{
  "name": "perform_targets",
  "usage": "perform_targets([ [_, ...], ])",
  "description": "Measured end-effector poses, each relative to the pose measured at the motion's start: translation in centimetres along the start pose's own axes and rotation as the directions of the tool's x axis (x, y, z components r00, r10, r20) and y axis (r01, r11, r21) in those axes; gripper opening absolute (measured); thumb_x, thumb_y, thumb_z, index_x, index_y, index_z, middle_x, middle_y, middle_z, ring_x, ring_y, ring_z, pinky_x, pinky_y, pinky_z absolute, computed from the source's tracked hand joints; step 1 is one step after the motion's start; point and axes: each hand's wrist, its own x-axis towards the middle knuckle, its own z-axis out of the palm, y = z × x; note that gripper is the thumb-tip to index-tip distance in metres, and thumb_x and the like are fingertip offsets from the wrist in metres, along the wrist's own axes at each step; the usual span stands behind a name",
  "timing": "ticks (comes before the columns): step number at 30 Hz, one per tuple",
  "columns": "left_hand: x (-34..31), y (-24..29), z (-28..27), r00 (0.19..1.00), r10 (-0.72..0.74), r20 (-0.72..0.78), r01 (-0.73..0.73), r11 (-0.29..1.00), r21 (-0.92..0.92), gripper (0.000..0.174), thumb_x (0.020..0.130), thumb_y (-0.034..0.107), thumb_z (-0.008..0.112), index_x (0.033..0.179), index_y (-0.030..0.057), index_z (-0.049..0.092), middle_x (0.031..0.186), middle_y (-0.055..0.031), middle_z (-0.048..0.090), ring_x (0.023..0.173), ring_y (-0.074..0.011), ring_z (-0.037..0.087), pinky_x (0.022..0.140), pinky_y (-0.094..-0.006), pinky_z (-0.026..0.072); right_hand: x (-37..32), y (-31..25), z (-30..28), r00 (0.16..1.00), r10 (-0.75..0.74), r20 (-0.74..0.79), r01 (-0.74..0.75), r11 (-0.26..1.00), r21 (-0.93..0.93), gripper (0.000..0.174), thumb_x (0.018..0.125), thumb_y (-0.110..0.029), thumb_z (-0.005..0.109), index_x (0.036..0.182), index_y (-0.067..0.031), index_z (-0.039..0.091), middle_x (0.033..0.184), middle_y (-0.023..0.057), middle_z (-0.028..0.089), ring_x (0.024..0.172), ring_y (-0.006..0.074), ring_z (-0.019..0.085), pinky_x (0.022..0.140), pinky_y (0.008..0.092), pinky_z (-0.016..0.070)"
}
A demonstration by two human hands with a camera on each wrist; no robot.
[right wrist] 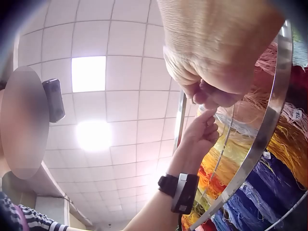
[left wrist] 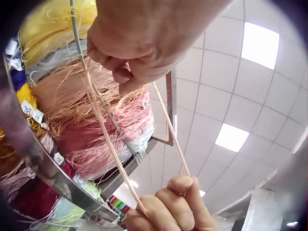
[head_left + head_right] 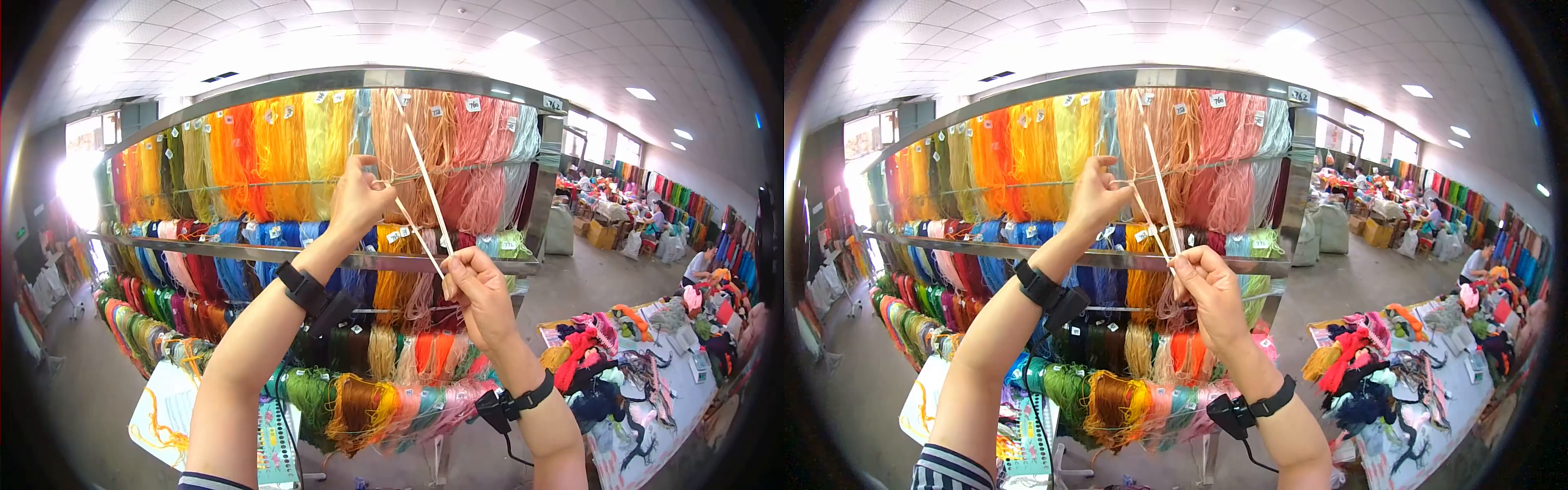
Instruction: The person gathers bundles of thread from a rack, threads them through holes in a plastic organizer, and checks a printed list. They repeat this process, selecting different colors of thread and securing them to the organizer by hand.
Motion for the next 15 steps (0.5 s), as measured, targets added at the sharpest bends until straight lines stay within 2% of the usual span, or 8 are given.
perform_targets([
  [4,0.5,0.3,-1.1,0.988,-0.003,-0.157,0.039,0.973,0.227,0.045,0.075,0.029,0.073,0.106,-0.0015,0.063,0.073,-0.0087,0.065,0.073,-0.0224,0.064,0.072,-0.0351,0.0496,0.0,0.3,-0.1,1.0,0.009,0.002,-0.009,1.0,-0.011,0.012,0.098,-0.015,0.054,0.095,-0.0032,0.056,0.07,-0.0005,0.052,0.065,0.0077,0.05,0.062,0.0227,0.0413],
  [6,1.5,-0.3,-2.0,0.97,-0.192,0.147,0.146,0.949,0.28,0.04,0.079,0.03,0.07,0.104,-0.0013,0.064,0.062,-0.0011,0.054,0.058,-0.0102,0.05,0.057,-0.0295,0.043,-0.1,0.4,0.2,1.0,0.01,0.009,-0.01,1.0,-0.001,0.012,0.098,-0.015,0.053,0.095,-0.0033,0.056,0.071,-0.0006,0.052,0.065,0.0078,0.05,0.062,0.0226,0.0416],
  [7,1.3,-0.8,-2.1,0.97,-0.195,0.143,0.149,0.948,0.28,0.04,0.079,0.03,0.07,0.104,-0.0013,0.064,0.062,-0.0011,0.054,0.058,-0.0102,0.05,0.057,-0.0295,0.043,-0.2,0.5,0.3,1.0,0.009,0.009,-0.009,1.0,0.011,0.012,0.098,-0.015,0.053,0.095,-0.0033,0.056,0.071,-0.0006,0.052,0.065,0.0078,0.05,0.062,0.0225,0.0418],
  [9,0.9,-1.6,-2.4,0.926,-0.138,0.35,0.193,0.973,-0.128,0.03,0.087,0.035,0.064,0.089,0.0044,0.066,0.054,0.0015,0.046,0.05,-0.0095,0.043,0.048,-0.0273,0.035,-0.3,0.7,0.4,1.0,0.019,0.005,-0.019,1.0,0.021,0.012,0.098,-0.015,0.053,0.096,-0.0034,0.056,0.071,-0.0006,0.052,0.065,0.0079,0.05,0.063,0.0225,0.042],
  [10,0.1,0.2,-4.1,0.761,-0.256,0.596,0.529,0.777,-0.342,0.027,0.093,0.032,0.058,0.081,0.0084,0.064,0.05,0.0045,0.04,0.045,-0.0061,0.035,0.043,-0.0233,0.0247,-0.3,0.8,0.4,1.0,0.03,0.001,-0.03,0.999,0.029,0.012,0.098,-0.015,0.053,0.096,-0.0035,0.056,0.07,-0.0007,0.052,0.065,0.008,0.051,0.063,0.0225,0.0422],
  [11,-0.4,0.5,-4.3,0.76,-0.253,0.598,0.527,0.778,-0.341,0.027,0.093,0.032,0.058,0.081,0.0084,0.064,0.05,0.0045,0.04,0.045,-0.0061,0.035,0.043,-0.0233,0.0247,-0.3,1.0,0.4,1.0,0.026,-0.002,-0.026,0.999,0.029,0.012,0.098,-0.015,0.053,0.096,-0.0035,0.056,0.07,-0.0007,0.052,0.065,0.008,0.051,0.063,0.0225,0.0422],
  [13,-1.3,0.6,-4.2,0.811,-0.022,0.584,0.535,0.431,-0.726,0.026,0.095,0.029,0.057,0.08,0.0089,0.059,0.048,0.0077,0.033,0.042,-0.0037,0.028,0.041,-0.0216,0.0183,-0.3,1.2,0.4,0.999,0.051,-0.008,-0.051,0.998,0.033,0.011,0.097,-0.014,0.053,0.096,-0.0037,0.056,0.071,-0.0006,0.052,0.065,0.0082,0.051,0.063,0.0226,0.0424],
  [15,-1.1,1.2,-3.2,0.905,0.023,0.425,0.365,0.47,-0.803,0.018,0.095,0.022,0.056,0.093,0.0056,0.062,0.049,0.0086,0.031,0.042,-0.0034,0.025,0.041,-0.0224,0.0174,-0.3,1.6,0.5,0.999,0.044,-0.013,-0.044,0.998,0.044,0.011,0.097,-0.015,0.055,0.097,-0.0041,0.057,0.07,-0.0016,0.053,0.065,0.0066,0.05,0.063,0.0211,0.041],
])
